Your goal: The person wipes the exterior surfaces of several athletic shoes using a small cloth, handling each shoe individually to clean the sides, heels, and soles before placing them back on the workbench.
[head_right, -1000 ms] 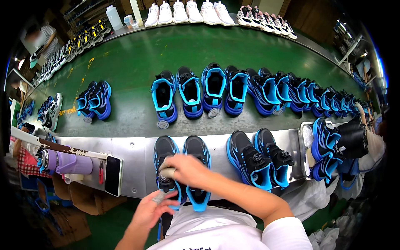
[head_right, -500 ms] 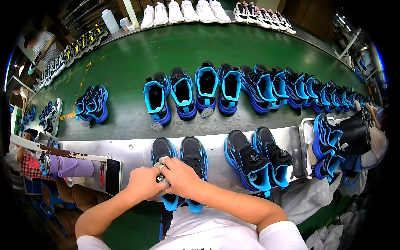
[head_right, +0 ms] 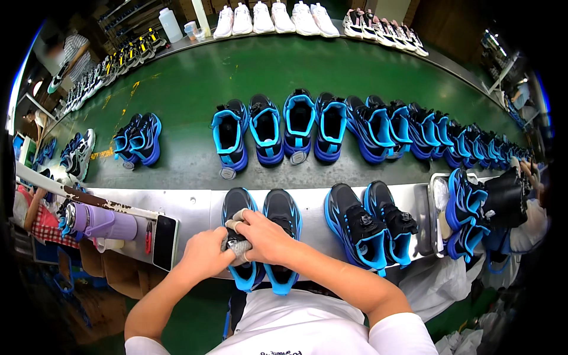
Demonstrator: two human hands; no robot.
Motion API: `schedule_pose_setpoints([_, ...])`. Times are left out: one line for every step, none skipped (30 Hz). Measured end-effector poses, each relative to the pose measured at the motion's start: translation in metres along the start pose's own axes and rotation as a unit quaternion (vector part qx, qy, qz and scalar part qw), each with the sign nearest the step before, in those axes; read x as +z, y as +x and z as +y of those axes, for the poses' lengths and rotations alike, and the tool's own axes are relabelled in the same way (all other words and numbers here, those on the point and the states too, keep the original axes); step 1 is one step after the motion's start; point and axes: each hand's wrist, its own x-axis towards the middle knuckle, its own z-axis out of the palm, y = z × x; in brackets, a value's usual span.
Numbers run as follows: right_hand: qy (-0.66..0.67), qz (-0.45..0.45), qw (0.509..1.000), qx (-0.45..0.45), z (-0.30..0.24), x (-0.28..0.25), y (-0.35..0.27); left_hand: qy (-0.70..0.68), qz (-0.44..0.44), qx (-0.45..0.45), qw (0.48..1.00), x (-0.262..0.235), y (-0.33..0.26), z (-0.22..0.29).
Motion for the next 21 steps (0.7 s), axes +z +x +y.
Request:
schedule_pose_setpoints([0.020, 0.015, 1.000, -0.001, -0.003, 0.001, -0.002, -0.008, -0.024, -0.040, 0.999, 0.001, 0.008, -0.001])
schedule_pose_setpoints([0.017, 0.015, 1.000, -0.001, -0.004, 0.003, -0.003, -0.010, -0.023, -0.039, 0.999, -0.001, 0.010, 0.000])
schedule_pose_setpoints([0.006, 0.017, 1.000, -0.003, -0.004, 0.007, -0.005, 0.000, -0.055, -0.034, 0.998, -0.003, 0.011, 0.001])
schedule_pose_setpoints([-0.005, 0.018, 1.000, -0.004, -0.004, 0.009, -0.005, 0.010, -0.088, -0.029, 0.996, -0.004, 0.013, 0.002])
schedule_pose_setpoints([-0.027, 0.010, 1.000, 0.007, -0.005, 0.009, -0.005, 0.018, -0.089, -0.027, 0.995, -0.004, 0.016, 0.003])
schedule_pose_setpoints([-0.026, 0.011, 1.000, 0.013, -0.006, 0.007, -0.005, 0.016, -0.094, -0.024, 0.995, -0.004, 0.018, 0.005])
schedule_pose_setpoints([-0.032, 0.013, 0.999, 0.013, -0.007, 0.005, -0.005, 0.037, -0.091, -0.007, 0.995, -0.006, 0.018, 0.009])
schedule_pose_setpoints([-0.038, 0.015, 0.999, 0.013, -0.007, 0.005, -0.005, 0.057, -0.089, 0.009, 0.994, -0.006, 0.019, 0.010])
schedule_pose_setpoints([-0.038, 0.014, 0.999, 0.014, -0.006, 0.004, -0.005, 0.056, -0.089, 0.009, 0.994, -0.004, 0.020, 0.009])
schedule_pose_setpoints([-0.026, 0.006, 0.999, 0.026, -0.004, 0.003, -0.005, 0.039, -0.071, 0.003, 0.997, 0.000, 0.020, 0.007])
schedule_pose_setpoints([-0.014, -0.002, 0.999, 0.038, -0.003, 0.003, -0.005, 0.021, -0.053, -0.002, 0.998, 0.002, 0.021, 0.006])
schedule_pose_setpoints([-0.012, -0.004, 0.999, 0.043, -0.005, 0.003, -0.006, 0.019, -0.058, -0.002, 0.998, 0.002, 0.020, 0.005])
schedule_pose_setpoints([-0.013, -0.014, 0.999, 0.050, -0.008, 0.002, -0.004, -0.009, -0.061, -0.013, 0.998, 0.000, 0.022, 0.003])
schedule_pose_setpoints([-0.014, -0.024, 0.998, 0.058, -0.009, 0.000, -0.002, -0.037, -0.065, -0.024, 0.997, -0.001, 0.020, 0.001])
schedule_pose_setpoints([-0.018, -0.029, 0.998, 0.053, -0.006, -0.005, 0.001, -0.039, -0.062, -0.027, 0.997, -0.001, 0.019, -0.001])
schedule_pose_setpoints([-0.020, -0.032, 0.998, 0.050, -0.002, -0.004, -0.001, -0.052, -0.034, 0.022, 0.998, 0.000, 0.017, -0.002])
schedule_pose_setpoints([-0.010, -0.023, 0.999, 0.024, 0.002, -0.002, -0.004, -0.063, -0.005, 0.070, 0.996, 0.002, 0.015, -0.004])
schedule_pose_setpoints([0.001, -0.009, 1.000, 0.001, 0.002, -0.004, -0.004, -0.072, 0.023, 0.124, 0.989, 0.003, 0.014, -0.008])
schedule_pose_setpoints([0.073, -0.047, 0.996, -0.001, 0.004, -0.013, -0.003, -0.093, 0.062, 0.171, 0.979, 0.006, 0.008, -0.015])
schedule_pose_setpoints([0.071, -0.045, 0.996, -0.003, 0.009, -0.021, -0.001, -0.091, 0.064, 0.173, 0.979, 0.008, 0.003, -0.020])
schedule_pose_setpoints([0.119, -0.070, 0.990, -0.017, 0.012, -0.025, -0.001, -0.174, 0.036, 0.115, 0.977, 0.012, -0.006, -0.024])
